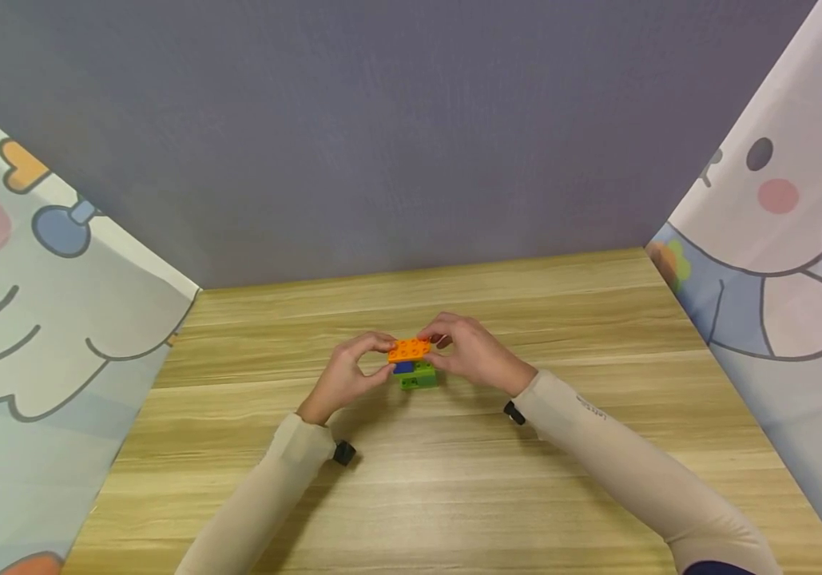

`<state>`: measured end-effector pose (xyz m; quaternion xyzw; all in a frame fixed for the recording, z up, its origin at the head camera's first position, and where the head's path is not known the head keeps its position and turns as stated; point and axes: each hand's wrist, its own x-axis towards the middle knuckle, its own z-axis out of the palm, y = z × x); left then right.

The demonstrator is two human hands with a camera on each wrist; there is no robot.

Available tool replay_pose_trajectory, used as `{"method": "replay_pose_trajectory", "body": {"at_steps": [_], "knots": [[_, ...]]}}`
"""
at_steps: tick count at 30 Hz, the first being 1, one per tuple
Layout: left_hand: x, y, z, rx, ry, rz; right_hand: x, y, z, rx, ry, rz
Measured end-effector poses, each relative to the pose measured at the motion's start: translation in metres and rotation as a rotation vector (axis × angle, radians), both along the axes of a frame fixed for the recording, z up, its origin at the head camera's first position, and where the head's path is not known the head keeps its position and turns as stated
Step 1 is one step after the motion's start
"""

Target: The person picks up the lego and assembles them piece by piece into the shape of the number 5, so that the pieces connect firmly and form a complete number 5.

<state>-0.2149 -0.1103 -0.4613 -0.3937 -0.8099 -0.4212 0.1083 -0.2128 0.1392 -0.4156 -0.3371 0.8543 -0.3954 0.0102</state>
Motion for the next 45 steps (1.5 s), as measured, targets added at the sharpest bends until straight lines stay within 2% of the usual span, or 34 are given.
{"method": "replay_pose_trajectory", "body": {"at_steps": [6, 11, 17, 18, 25, 28, 30, 33, 36, 39, 42, 45], "knots": [[0.001, 0.001, 0.003, -0.004, -0.021, 0.031, 0.0, 0.002, 0.0, -0.005, 0.014, -0.019], [0.0, -0.001, 0.01, 0.065, -0.074, 0.053, 0.001, 0.004, 0.002, -0.037, 0.034, -0.025], [0.002, -0.007, 0.019, 0.125, -0.101, 0.124, 0.003, 0.006, 0.004, -0.071, 0.083, -0.013], [0.003, -0.007, 0.022, 0.137, -0.101, 0.132, 0.004, 0.006, 0.004, -0.08, 0.1, -0.007], [0.017, -0.001, 0.062, 0.213, -0.12, 0.16, 0.012, 0.002, -0.005, -0.1, 0.199, 0.093], [0.018, -0.001, 0.068, 0.245, -0.138, 0.176, 0.017, -0.001, -0.009, -0.062, 0.201, 0.128], [0.016, -0.001, 0.068, 0.264, -0.145, 0.185, 0.02, -0.002, -0.012, -0.038, 0.198, 0.139], [0.009, -0.001, 0.059, 0.285, -0.155, 0.199, 0.022, -0.003, -0.013, -0.046, 0.185, 0.141], [0.001, -0.001, 0.048, 0.275, -0.171, 0.208, 0.023, -0.002, -0.012, -0.073, 0.184, 0.14], [0.0, -0.001, 0.045, 0.258, -0.191, 0.2, 0.021, 0.0, -0.01, -0.083, 0.186, 0.147], [-0.001, -0.002, 0.044, 0.185, -0.209, 0.179, 0.02, 0.003, -0.01, -0.086, 0.172, 0.15], [-0.001, -0.003, 0.044, 0.036, -0.24, 0.133, 0.021, 0.007, -0.011, -0.069, 0.162, 0.129]]}}
